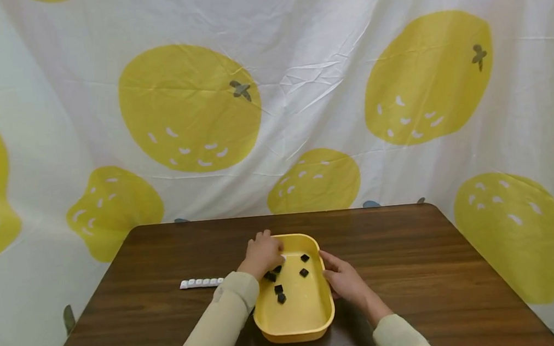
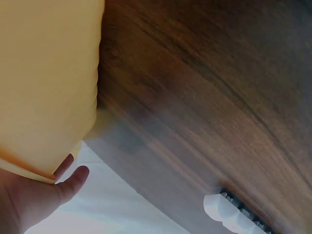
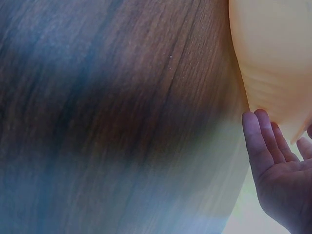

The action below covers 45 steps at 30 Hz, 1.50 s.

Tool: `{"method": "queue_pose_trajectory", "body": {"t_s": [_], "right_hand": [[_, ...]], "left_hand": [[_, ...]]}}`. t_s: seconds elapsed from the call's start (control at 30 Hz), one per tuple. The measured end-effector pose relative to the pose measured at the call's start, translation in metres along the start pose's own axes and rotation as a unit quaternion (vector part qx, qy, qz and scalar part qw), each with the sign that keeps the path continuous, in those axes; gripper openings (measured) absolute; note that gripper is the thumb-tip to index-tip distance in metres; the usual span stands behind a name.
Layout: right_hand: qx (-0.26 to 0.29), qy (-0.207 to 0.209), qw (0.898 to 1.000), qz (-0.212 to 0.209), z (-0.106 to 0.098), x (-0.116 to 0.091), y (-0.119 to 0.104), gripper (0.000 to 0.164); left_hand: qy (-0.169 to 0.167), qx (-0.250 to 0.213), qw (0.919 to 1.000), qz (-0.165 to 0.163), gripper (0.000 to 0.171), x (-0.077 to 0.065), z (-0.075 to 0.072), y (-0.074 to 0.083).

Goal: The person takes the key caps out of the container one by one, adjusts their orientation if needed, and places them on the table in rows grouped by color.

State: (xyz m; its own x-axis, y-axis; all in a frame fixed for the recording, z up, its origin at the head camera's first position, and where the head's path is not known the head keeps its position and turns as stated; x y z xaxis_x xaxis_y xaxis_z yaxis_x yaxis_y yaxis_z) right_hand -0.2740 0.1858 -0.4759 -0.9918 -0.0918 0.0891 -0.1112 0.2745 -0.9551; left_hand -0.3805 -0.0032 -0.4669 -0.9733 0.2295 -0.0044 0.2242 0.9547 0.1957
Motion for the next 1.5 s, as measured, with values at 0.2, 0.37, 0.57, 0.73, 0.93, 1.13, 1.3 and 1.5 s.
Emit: {"method": "queue_pose_trajectory", "body": {"t_s": [0.2, 0.37, 0.57, 0.73, 0.93, 1.13, 1.3, 1.5], "right_hand": [[-0.001, 0.001, 1.000, 0.000, 0.000, 0.000, 0.000, 0.052], [-0.001, -0.001, 1.000, 0.003, 0.000, -0.001, -0.001, 0.052], [0.005, 0.001, 1.000, 0.004, 0.001, 0.000, -0.001, 0.052], [0.004, 0.000, 1.000, 0.003, 0.002, -0.001, -0.003, 0.052], [-0.004, -0.001, 1.000, -0.003, 0.001, -0.002, -0.004, 0.052], [-0.018, 0.001, 1.000, -0.003, 0.000, -0.001, -0.003, 0.052], [-0.023, 0.003, 1.000, -0.004, 0.001, 0.001, -0.001, 0.052], [-0.026, 0.005, 1.000, -0.008, 0.002, -0.001, -0.004, 0.052]], "left_hand": [[0.001, 0.042, 0.9991, 0.004, 0.013, 0.000, 0.002, 0.001], [0.007, 0.064, 0.9979, 0.007, 0.014, -0.003, 0.001, 0.002], [0.013, 0.061, 0.9980, 0.014, 0.017, -0.006, -0.001, 0.001], [0.003, -0.003, 0.9999, 0.015, 0.017, -0.006, -0.003, -0.002], [-0.008, -0.077, 0.9967, 0.023, 0.015, -0.008, -0.008, -0.008], [-0.011, -0.119, 0.9926, 0.021, 0.020, -0.011, -0.019, -0.018], [-0.013, -0.153, 0.9879, 0.023, 0.021, -0.014, -0.025, -0.027], [-0.009, -0.185, 0.9823, 0.030, 0.021, -0.016, -0.030, -0.038]]}}
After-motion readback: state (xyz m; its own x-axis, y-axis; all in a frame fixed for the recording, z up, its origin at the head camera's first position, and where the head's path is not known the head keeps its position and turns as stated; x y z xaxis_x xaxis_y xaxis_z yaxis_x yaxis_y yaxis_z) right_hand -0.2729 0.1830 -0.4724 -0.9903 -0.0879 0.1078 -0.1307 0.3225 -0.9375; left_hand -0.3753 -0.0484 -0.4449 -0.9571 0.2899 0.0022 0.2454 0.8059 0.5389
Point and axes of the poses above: each hand's wrist, its own x-axis towards the middle knuckle, its own z-axis out of the palm, y = z × x, the point moved 3 cm from there along x, towards the middle knuckle, and after that the axes turned 10 degrees about -z, right-handed, at the moved point
